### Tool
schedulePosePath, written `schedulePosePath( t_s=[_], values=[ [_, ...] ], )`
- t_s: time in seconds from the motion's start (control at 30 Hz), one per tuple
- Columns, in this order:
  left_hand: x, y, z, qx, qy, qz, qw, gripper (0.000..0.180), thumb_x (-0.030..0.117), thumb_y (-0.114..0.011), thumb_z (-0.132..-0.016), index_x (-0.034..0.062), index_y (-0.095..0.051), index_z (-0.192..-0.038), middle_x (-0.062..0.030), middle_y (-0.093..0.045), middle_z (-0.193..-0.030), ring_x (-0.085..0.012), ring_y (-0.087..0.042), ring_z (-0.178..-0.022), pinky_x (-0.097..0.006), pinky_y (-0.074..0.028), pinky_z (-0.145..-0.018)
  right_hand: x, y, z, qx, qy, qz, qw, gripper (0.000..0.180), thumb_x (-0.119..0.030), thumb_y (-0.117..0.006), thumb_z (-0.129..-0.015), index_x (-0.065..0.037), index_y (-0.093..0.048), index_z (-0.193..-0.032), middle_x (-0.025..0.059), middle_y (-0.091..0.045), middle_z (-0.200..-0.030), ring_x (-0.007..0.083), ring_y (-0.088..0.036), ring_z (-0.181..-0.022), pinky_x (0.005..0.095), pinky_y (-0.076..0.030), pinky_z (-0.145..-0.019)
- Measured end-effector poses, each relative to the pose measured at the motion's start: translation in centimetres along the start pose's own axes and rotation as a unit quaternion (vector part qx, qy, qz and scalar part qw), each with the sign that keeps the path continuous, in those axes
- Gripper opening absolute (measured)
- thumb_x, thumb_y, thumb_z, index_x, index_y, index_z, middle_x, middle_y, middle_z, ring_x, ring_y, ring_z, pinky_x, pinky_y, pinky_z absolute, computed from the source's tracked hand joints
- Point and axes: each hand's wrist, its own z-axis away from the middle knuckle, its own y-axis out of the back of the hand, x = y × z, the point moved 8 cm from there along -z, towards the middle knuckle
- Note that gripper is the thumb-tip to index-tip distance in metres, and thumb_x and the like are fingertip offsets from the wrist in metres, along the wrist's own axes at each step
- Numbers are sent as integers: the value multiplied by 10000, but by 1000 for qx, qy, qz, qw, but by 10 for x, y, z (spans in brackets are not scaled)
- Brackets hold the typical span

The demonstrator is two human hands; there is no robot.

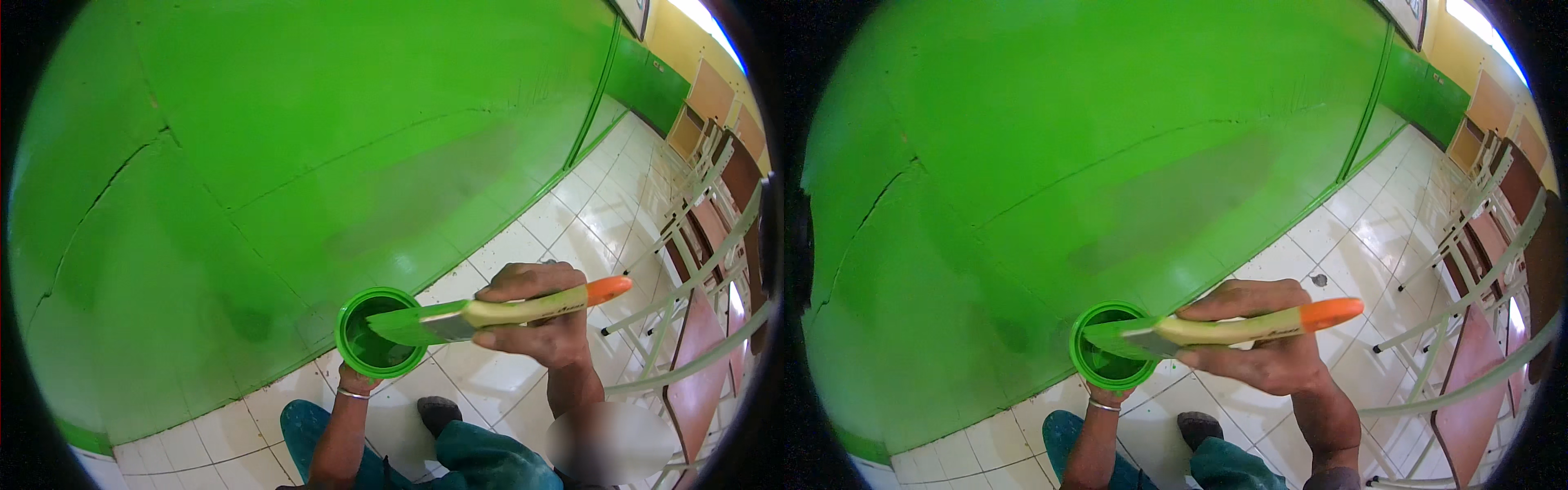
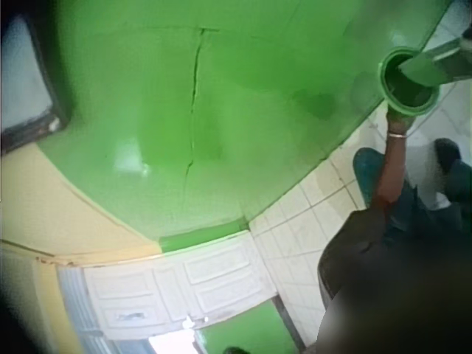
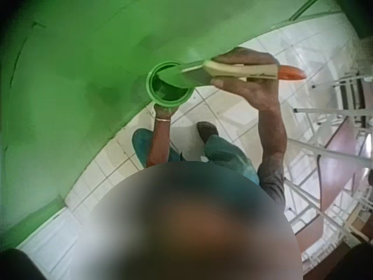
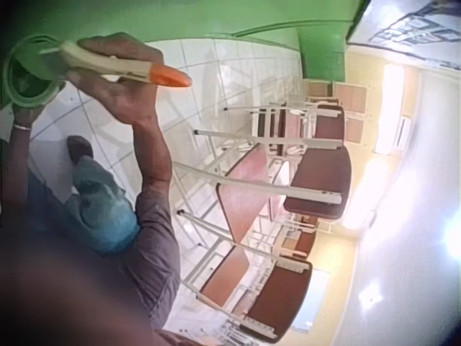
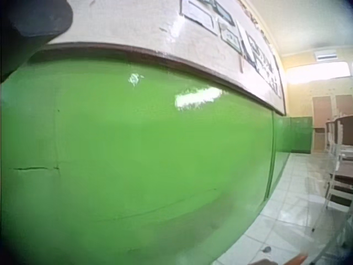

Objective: Painting a green wall using a paintbrush and a container of green paint.

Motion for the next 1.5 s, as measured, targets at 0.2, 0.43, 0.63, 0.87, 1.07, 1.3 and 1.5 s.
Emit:
schedulePosePath(
  t_s=[0.2,0.43,0.63,0.87,1.07,1.3,1.5],
  values=[
    [-14,-88,-17,-133,42,-66,988,600,458,-602,-941,91,-503,-1405,-121,-557,-1407,-293,-562,-1241,-462,-488,-1041,12,-16,-8,-78,65,193,976,254,-100,-862,-686,-69,-757,-915,55,-724,-768,172,-659,-618,288,-483,-599],
    [-39,-97,-34,-98,267,58,957,660,544,-494,-970,148,-387,-1488,-89,-536,-1437,-235,-532,-1285,-485,-375,-1134,23,-27,-7,-190,30,252,949,240,-83,-778,-667,-102,-722,-900,43,-695,-800,229,-612,-764,344,-469,-673],
    [-40,-106,-25,-25,278,198,940,554,491,-427,-1027,76,-517,-1382,-164,-556,-1399,-308,-533,-1281,-485,-385,-1134,41,-49,-7,-263,-9,249,932,197,-65,-726,-685,-77,-703,-880,76,-671,-782,277,-634,-824,418,-502,-684],
    [-34,-81,-25,20,226,88,970,536,502,-409,-1032,99,-543,-1359,-137,-564,-1395,-279,-524,-1288,-466,-370,-1144,49,-51,-6,-273,-76,303,910,287,-59,-731,-620,-107,-733,-902,65,-701,-851,275,-654,-838,385,-533,-665],
    [-37,-104,-23,-5,259,171,951,516,494,-421,-1030,86,-599,-1292,-138,-619,-1322,-279,-577,-1215,-458,-415,-1105,60,-60,-5,-311,-46,394,864,254,-83,-711,-615,-134,-746,-862,16,-700,-774,236,-620,-772,363,-507,-617],
    [-25,-72,-26,-53,189,20,980,446,421,-517,-990,141,-519,-1337,-97,-587,-1342,-229,-572,-1218,-435,-413,-1110,51,-59,-10,-292,-32,377,878,211,-119,-746,-633,-132,-748,-844,41,-690,-746,240,-617,-761,387,-510,-632],
    [-20,-87,-22,-127,111,-65,983,585,245,-630,-946,212,-365,-1467,-58,-498,-1464,-186,-519,-1299,-416,-385,-1148,37,-10,-11,-116,-79,228,964,228,-107,-823,-681,-66,-751,-893,92,-724,-808,235,-676,-726,353,-541,-636]
  ],
)
